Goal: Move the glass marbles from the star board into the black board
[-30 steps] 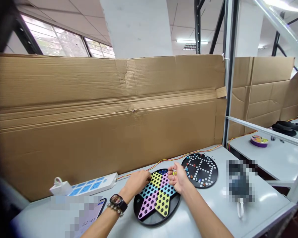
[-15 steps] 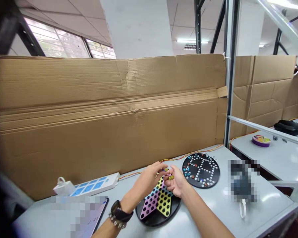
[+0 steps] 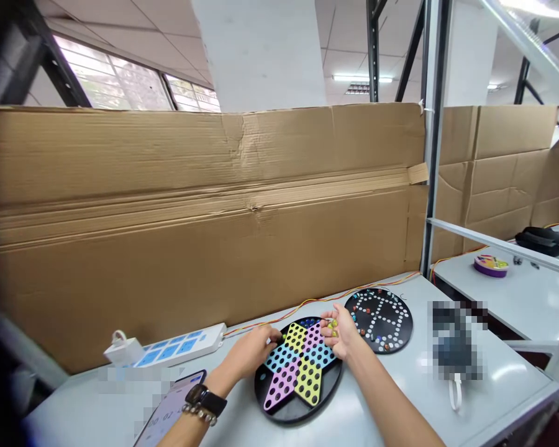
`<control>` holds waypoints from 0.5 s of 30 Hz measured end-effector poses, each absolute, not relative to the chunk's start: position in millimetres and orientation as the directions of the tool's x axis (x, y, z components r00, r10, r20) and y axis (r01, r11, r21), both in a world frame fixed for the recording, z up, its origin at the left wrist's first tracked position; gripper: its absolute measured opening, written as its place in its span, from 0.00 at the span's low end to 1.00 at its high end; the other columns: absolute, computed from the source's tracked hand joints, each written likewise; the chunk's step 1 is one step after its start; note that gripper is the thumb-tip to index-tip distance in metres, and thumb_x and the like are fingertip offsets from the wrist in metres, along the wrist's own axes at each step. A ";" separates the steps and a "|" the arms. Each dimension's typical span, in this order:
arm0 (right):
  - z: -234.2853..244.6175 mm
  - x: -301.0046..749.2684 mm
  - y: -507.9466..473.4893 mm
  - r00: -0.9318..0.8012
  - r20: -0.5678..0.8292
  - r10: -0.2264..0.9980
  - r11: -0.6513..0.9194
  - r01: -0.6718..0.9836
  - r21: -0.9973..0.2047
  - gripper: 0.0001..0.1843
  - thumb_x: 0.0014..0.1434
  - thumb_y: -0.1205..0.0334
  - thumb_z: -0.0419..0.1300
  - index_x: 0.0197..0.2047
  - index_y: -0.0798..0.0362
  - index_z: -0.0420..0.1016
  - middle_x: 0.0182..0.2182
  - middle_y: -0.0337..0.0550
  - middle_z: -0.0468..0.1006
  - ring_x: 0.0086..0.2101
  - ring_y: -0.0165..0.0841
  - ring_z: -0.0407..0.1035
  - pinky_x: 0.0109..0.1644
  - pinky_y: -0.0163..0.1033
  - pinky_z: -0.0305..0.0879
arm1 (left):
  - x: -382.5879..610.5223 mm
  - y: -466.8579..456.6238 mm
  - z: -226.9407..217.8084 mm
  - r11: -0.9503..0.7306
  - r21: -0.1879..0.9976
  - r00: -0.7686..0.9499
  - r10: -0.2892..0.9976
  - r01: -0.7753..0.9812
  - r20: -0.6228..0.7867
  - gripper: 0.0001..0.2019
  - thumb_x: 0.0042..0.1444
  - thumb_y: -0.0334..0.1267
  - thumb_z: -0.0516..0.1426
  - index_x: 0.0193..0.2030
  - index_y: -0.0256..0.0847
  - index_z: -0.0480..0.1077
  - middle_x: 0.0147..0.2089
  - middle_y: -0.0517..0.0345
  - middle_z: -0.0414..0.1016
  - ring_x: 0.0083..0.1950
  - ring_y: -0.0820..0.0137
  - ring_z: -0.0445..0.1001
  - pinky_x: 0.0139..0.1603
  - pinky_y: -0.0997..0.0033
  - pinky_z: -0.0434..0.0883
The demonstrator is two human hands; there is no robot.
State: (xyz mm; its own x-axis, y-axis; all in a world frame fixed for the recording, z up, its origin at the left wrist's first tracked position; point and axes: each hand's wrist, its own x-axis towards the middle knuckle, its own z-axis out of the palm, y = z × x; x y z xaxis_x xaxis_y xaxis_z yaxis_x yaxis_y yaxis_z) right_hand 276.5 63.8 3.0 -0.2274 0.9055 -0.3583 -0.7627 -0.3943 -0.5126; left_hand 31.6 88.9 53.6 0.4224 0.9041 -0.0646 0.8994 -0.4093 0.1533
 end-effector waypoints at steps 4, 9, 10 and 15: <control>7.7 275.7 61.6 -0.237 -0.409 0.881 -0.435 -0.744 -0.507 0.23 0.72 0.48 0.46 0.33 0.54 0.68 0.20 0.37 0.67 0.15 0.21 0.49 0.17 0.24 0.34 | 38.5 89.3 50.0 -0.426 0.091 0.433 0.898 0.900 -0.081 0.13 0.58 0.29 0.53 0.41 0.44 0.78 0.46 0.50 0.82 0.51 0.58 0.80 0.49 0.65 0.70; 8.0 277.1 61.5 -0.211 -0.403 0.890 -0.415 -0.743 -0.525 0.24 0.73 0.46 0.45 0.33 0.54 0.68 0.20 0.36 0.67 0.15 0.21 0.49 0.17 0.24 0.34 | 44.4 92.9 58.3 -0.480 0.069 0.485 0.869 0.875 -0.099 0.16 0.56 0.29 0.54 0.46 0.45 0.78 0.47 0.51 0.82 0.48 0.58 0.79 0.47 0.64 0.70; 7.9 277.3 61.4 -0.209 -0.402 0.891 -0.412 -0.742 -0.529 0.24 0.73 0.46 0.45 0.33 0.54 0.68 0.20 0.36 0.67 0.15 0.21 0.49 0.17 0.24 0.34 | 43.4 93.1 60.2 -0.490 0.066 0.494 0.863 0.869 -0.107 0.15 0.57 0.30 0.53 0.45 0.45 0.78 0.47 0.51 0.81 0.47 0.58 0.79 0.47 0.64 0.70; 8.9 276.4 60.4 -0.201 -0.400 0.894 -0.409 -0.730 -0.548 0.24 0.73 0.46 0.46 0.33 0.55 0.68 0.20 0.36 0.67 0.14 0.20 0.50 0.17 0.24 0.35 | 34.7 93.6 65.6 -0.544 0.047 0.543 0.823 0.838 -0.164 0.15 0.56 0.28 0.52 0.36 0.44 0.80 0.44 0.49 0.81 0.45 0.57 0.79 0.45 0.63 0.70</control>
